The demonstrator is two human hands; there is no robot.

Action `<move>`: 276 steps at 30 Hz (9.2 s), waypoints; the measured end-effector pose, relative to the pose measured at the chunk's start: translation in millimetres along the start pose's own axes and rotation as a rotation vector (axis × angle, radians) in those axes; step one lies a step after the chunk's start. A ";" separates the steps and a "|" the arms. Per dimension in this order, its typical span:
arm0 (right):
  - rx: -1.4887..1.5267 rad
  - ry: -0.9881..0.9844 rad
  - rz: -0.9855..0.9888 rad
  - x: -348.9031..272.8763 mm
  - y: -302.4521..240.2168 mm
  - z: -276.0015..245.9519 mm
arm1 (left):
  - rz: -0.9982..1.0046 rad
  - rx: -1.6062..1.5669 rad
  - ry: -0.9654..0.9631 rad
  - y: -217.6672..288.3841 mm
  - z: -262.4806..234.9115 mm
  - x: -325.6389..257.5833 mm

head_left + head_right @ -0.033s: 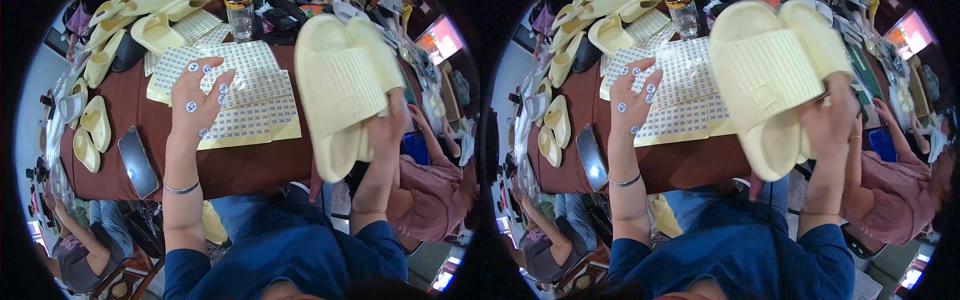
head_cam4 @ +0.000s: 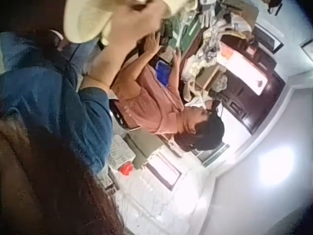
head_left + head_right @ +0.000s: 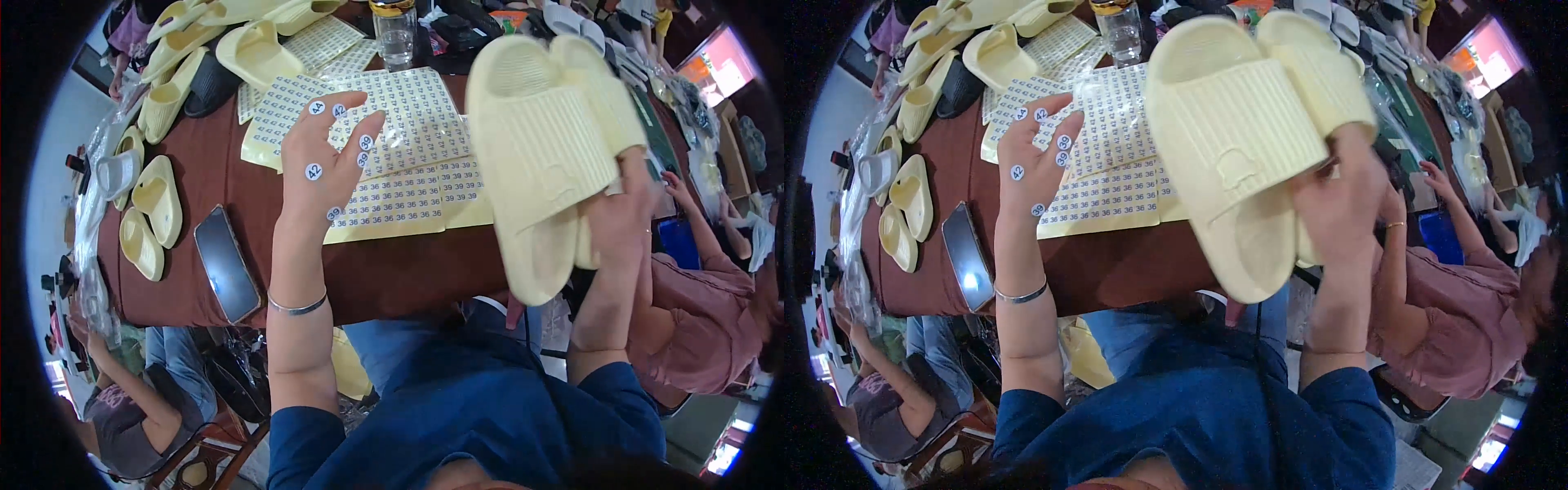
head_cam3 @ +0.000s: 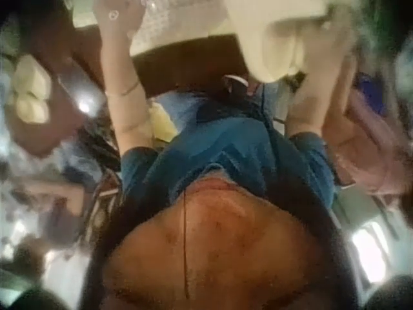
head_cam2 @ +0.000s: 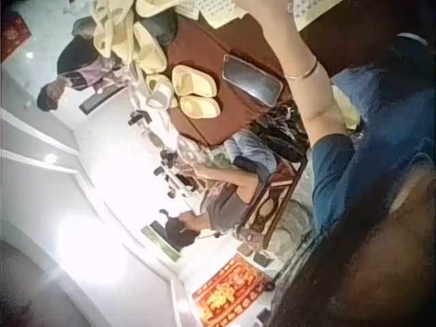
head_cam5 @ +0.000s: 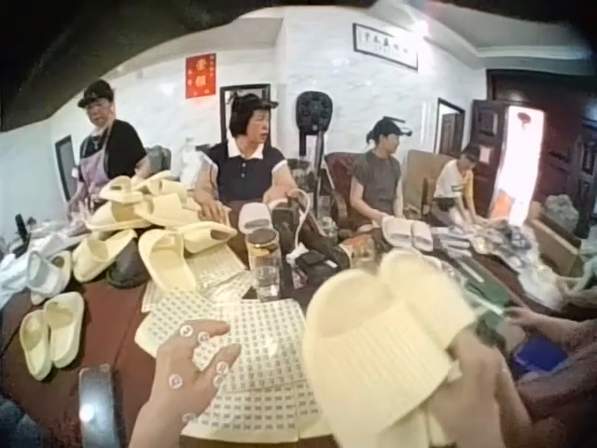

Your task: Applying size-indicating stickers to the insoles of finished yellow slippers.

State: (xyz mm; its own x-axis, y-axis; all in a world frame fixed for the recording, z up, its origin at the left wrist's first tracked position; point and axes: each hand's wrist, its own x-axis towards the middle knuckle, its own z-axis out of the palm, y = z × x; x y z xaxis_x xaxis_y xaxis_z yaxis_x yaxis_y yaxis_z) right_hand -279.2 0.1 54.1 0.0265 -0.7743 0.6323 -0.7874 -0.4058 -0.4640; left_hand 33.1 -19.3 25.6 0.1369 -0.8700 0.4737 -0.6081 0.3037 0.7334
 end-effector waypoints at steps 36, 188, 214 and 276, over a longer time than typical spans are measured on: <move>0.244 -0.214 -0.689 1.0 -81.3 59.3 | 0.170 -0.338 -0.527 -8.6 17.7 -8.8; -0.422 -0.251 0.513 -181.6 316.9 64.2 | 0.114 0.109 -0.305 -8.5 16.4 -3.1; -0.034 0.019 0.014 -28.0 49.4 -27.4 | -0.240 -0.511 0.224 -44.1 -21.4 21.7; 0.136 -0.264 -0.514 -24.5 -62.5 46.1 | 0.234 -0.048 -0.373 -17.0 20.0 -15.2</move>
State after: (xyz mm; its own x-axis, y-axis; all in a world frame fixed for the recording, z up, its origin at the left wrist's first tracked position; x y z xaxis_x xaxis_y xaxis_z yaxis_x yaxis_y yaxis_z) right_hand -202.2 22.1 39.0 0.5494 -0.5498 0.6292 -0.5475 -0.8057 -0.2260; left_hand 25.7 -19.0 -3.9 -0.2970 -0.8535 0.4282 -0.5511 0.5195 0.6531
